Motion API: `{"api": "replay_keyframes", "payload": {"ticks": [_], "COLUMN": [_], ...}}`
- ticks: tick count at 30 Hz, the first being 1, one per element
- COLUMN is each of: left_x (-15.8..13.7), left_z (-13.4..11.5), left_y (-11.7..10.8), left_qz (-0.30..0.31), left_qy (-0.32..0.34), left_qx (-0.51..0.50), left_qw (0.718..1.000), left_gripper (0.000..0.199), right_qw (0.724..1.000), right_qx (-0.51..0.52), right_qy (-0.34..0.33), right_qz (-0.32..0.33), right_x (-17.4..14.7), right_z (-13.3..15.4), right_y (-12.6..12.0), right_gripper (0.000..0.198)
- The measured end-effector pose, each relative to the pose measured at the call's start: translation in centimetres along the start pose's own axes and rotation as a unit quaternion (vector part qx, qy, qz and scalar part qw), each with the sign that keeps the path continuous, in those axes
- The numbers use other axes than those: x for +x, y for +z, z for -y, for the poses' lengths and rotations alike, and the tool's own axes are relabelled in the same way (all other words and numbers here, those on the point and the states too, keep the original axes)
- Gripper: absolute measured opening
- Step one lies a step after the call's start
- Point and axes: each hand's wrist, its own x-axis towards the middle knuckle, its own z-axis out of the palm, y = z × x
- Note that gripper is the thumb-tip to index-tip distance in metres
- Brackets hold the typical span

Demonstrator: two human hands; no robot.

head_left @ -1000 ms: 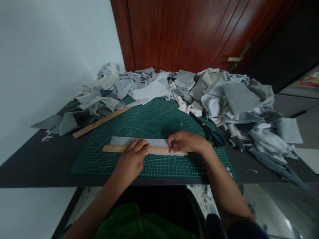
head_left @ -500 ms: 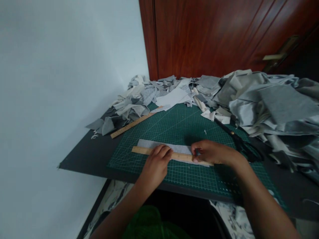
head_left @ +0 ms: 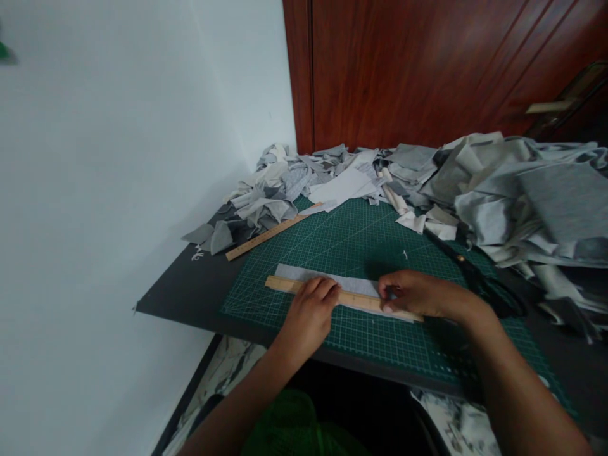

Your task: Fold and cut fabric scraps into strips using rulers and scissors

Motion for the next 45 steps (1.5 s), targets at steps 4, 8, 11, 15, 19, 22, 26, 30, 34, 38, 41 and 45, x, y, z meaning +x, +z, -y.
{"api": "replay_keyframes", "payload": {"ticks": [4, 8, 11, 15, 19, 22, 26, 30, 34, 38, 41, 45], "left_x": [0.0, 0.0, 0.0, 0.0, 0.1, 0.1, 0.2, 0.3, 0.4, 0.6, 0.7, 0.8], "left_z": [-0.1, -0.1, 0.0, 0.0, 0.0, -0.1, 0.0, 0.3, 0.9, 1.3, 1.5, 1.8], "left_y": [-0.1, -0.1, -0.1, 0.0, 0.0, -0.1, -0.1, 0.1, 0.6, 0.8, 0.8, 0.9], "left_qz": [0.001, 0.0, -0.002, -0.001, -0.005, -0.009, -0.01, -0.024, -0.038, -0.045, -0.04, -0.034], "left_qy": [-0.001, 0.003, 0.006, -0.003, -0.006, -0.002, 0.002, 0.008, 0.027, 0.042, 0.043, 0.047], "left_qx": [0.004, 0.003, -0.003, -0.01, -0.013, -0.002, -0.003, -0.008, -0.014, -0.002, -0.002, -0.01], "left_qw": [1.0, 1.0, 1.0, 1.0, 1.0, 1.0, 1.0, 1.0, 0.999, 0.998, 0.998, 0.998], "left_gripper": [0.033, 0.035, 0.033, 0.031, 0.028, 0.026, 0.026, 0.027, 0.03, 0.03, 0.03, 0.031], "right_qw": [1.0, 1.0, 1.0, 1.0, 0.999, 1.0, 1.0, 0.999, 0.999, 1.0, 0.999, 0.999], "right_qx": [0.008, 0.016, 0.023, 0.025, 0.028, 0.025, 0.023, 0.03, 0.021, 0.019, 0.027, 0.036], "right_qy": [0.001, 0.006, 0.001, 0.01, 0.01, 0.004, 0.004, -0.018, -0.026, -0.014, -0.016, -0.002], "right_qz": [0.003, 0.01, 0.014, 0.014, 0.018, 0.018, 0.015, 0.016, -0.005, -0.019, -0.011, 0.009], "right_x": [0.0, 0.0, -0.1, -0.2, -0.2, -0.2, -0.1, -0.3, -0.3, -0.5, -1.1, -1.6], "right_z": [-0.2, -0.3, -0.4, -0.3, -0.2, -0.3, -0.5, -0.5, -1.2, -2.4, -3.2, -3.9], "right_y": [0.1, 0.1, 0.0, 0.0, 0.0, 0.0, 0.0, -0.6, -1.4, -2.3, -3.0, -3.6], "right_gripper": [0.01, 0.011, 0.012, 0.011, 0.01, 0.012, 0.013, 0.018, 0.021, 0.016, 0.017, 0.018]}}
